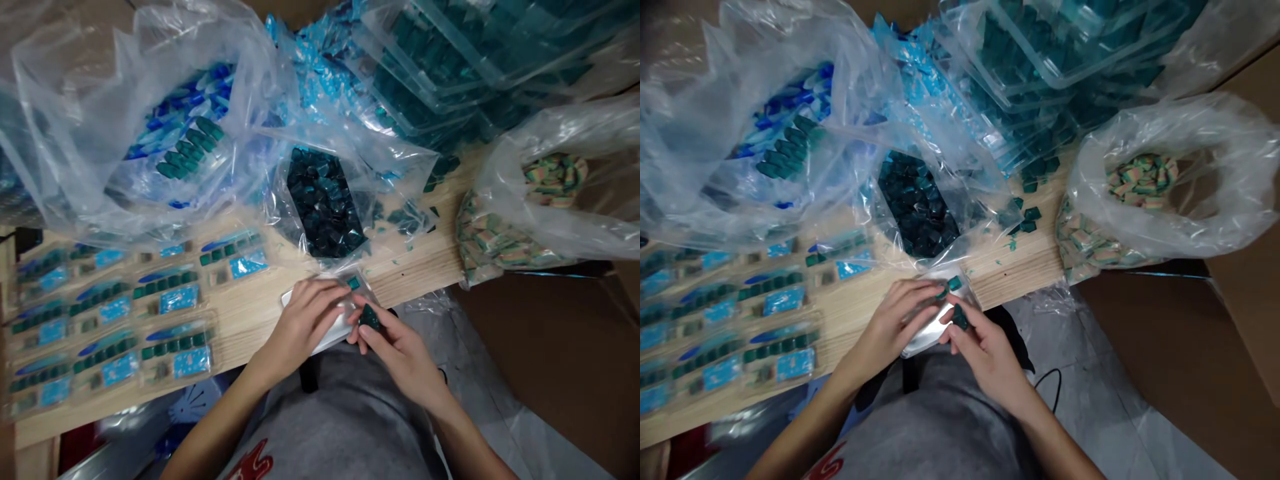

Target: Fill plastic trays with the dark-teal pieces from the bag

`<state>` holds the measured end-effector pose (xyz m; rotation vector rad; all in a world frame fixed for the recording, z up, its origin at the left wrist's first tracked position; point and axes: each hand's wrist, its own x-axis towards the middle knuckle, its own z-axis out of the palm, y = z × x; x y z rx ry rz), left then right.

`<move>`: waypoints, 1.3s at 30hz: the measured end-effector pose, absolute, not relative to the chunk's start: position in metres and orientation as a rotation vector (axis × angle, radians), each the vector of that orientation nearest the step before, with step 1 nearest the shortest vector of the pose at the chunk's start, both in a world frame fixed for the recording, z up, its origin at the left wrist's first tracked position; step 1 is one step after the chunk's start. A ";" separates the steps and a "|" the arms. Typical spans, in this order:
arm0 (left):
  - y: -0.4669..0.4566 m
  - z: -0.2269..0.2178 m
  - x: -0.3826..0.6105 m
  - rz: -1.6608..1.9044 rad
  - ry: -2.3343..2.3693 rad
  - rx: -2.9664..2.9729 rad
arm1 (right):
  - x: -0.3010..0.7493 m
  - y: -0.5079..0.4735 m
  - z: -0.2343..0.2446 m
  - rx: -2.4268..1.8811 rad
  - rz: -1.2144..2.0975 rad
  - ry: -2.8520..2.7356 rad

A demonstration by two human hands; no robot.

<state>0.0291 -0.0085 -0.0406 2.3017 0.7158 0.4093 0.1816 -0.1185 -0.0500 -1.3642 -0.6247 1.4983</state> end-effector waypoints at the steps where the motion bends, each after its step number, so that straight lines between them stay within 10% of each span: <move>1: -0.012 -0.034 0.028 0.414 0.704 2.214 | 0.179 -0.117 -0.048 -1.378 1.467 -0.689; 26: -0.035 -0.004 -0.003 0.777 0.746 1.745 | 0.154 -0.091 -0.003 -1.317 1.421 -0.696; 39: -0.005 -0.039 0.003 0.365 0.801 2.377 | 0.188 -0.116 -0.052 -1.502 1.277 -0.611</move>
